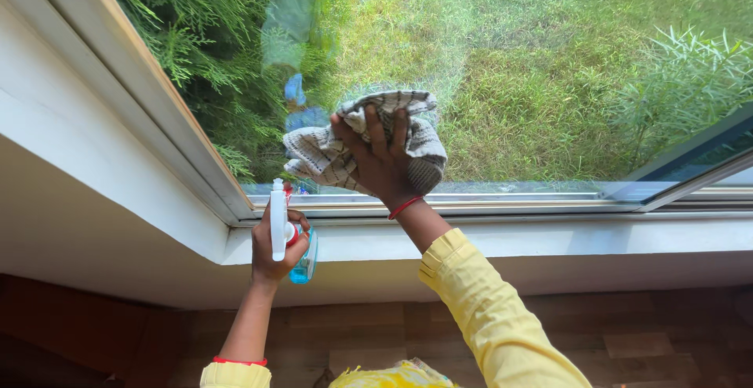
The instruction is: The person cleans a glass window by spraying liquid from a bottle and wiping the surface with a cloth.
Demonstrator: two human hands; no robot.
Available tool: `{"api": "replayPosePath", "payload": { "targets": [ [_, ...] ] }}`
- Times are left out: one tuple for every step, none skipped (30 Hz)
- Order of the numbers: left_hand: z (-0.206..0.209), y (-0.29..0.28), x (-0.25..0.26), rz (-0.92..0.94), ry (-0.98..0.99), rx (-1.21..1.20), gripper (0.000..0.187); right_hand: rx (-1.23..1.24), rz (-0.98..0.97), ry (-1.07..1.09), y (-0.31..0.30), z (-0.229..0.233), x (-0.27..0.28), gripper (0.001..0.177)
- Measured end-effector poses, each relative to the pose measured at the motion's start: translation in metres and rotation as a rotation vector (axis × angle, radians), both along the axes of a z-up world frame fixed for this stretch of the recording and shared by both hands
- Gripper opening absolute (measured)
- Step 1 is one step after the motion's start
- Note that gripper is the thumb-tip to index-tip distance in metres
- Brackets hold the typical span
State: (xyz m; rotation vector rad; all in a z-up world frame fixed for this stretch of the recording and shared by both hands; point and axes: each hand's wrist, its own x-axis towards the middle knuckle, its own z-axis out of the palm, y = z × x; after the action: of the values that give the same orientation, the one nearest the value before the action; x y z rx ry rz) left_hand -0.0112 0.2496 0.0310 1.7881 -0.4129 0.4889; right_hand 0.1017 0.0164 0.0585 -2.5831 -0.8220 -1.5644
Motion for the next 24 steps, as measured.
{"api": "replayPosePath", "payload": {
  "targets": [
    [0.001,0.007,0.002,0.0,0.002,0.009,0.083,0.115,0.037,-0.018,0.008,-0.003,0.004,0.057],
    [0.003,0.013,0.004,0.0,0.005,0.017,0.083,0.09,-0.016,-0.035,0.015,-0.011,0.007,0.057],
    [0.004,0.019,0.006,-0.001,0.009,0.026,0.083,0.064,-0.069,-0.051,0.022,-0.023,0.009,0.057],
    [0.005,0.025,0.008,-0.006,0.015,0.036,0.083,0.035,-0.124,-0.065,0.026,-0.037,0.01,0.057],
    [0.005,0.03,0.011,-0.011,0.022,0.045,0.082,0.022,-0.113,-0.024,0.03,-0.053,0.01,0.057],
    [0.005,0.035,0.013,-0.016,0.029,0.055,0.082,0.008,-0.102,0.018,0.034,-0.068,0.008,0.057],
    [0.005,0.038,0.015,-0.029,0.039,0.043,0.082,-0.005,-0.091,0.059,0.037,-0.081,0.007,0.057],
    [0.004,0.041,0.016,-0.041,0.053,0.031,0.082,0.018,-0.065,0.131,0.041,-0.091,0.004,0.059],
    [0.003,0.044,0.016,-0.054,0.067,0.02,0.082,0.042,-0.04,0.202,0.046,-0.098,0.001,0.06],
    [0.002,0.047,0.016,-0.046,0.066,0.038,0.081,0.067,-0.015,0.272,0.051,-0.101,-0.002,0.062],
    [0.002,0.05,0.016,-0.038,0.065,0.055,0.08,0.01,-0.076,0.251,0.056,-0.099,-0.004,0.064],
    [0.001,0.053,0.017,-0.03,0.063,0.073,0.079,-0.048,-0.137,0.23,0.06,-0.092,-0.006,0.066],
    [0.0,0.055,0.016,-0.056,0.047,0.031,0.079,-0.106,-0.197,0.21,0.065,-0.081,-0.008,0.068],
    [0.0,0.058,0.015,-0.081,0.033,-0.012,0.08,-0.036,-0.129,0.164,0.07,-0.066,-0.009,0.065],
    [-0.001,0.06,0.013,-0.106,0.019,-0.054,0.08,0.034,-0.06,0.116,0.077,-0.049,-0.008,0.064],
    [-0.001,0.062,0.012,-0.108,0.038,-0.062,0.077,0.104,0.009,0.065,0.084,-0.032,-0.007,0.063],
    [-0.002,0.066,0.01,-0.109,0.057,-0.069,0.074,0.102,-0.002,0.066,0.091,-0.015,-0.005,0.064],
    [-0.003,0.069,0.008,-0.11,0.076,-0.076,0.071,0.1,-0.013,0.065,0.098,-0.001,-0.002,0.065],
    [-0.005,0.072,0.006,-0.105,0.083,-0.072,0.071,0.098,-0.023,0.065,0.106,0.007,-0.001,0.066],
    [-0.007,0.075,0.005,-0.099,0.087,-0.07,0.07,0.116,-0.021,0.063,0.115,0.011,0.0,0.066],
    [-0.01,0.078,0.004,-0.092,0.09,-0.067,0.07,0.134,-0.02,0.061,0.123,0.009,0.002,0.066],
    [-0.014,0.08,0.003,-0.102,0.054,-0.069,0.063,0.15,-0.016,0.057,0.128,0.003,0.007,0.066],
    [-0.018,0.083,0.004,-0.111,0.018,-0.07,0.056,0.079,-0.056,0.019,0.133,-0.009,0.009,0.066],
    [-0.021,0.084,0.006,-0.119,-0.019,-0.073,0.049,0.008,-0.094,-0.021,0.137,-0.026,0.008,0.066]
  ]
}}
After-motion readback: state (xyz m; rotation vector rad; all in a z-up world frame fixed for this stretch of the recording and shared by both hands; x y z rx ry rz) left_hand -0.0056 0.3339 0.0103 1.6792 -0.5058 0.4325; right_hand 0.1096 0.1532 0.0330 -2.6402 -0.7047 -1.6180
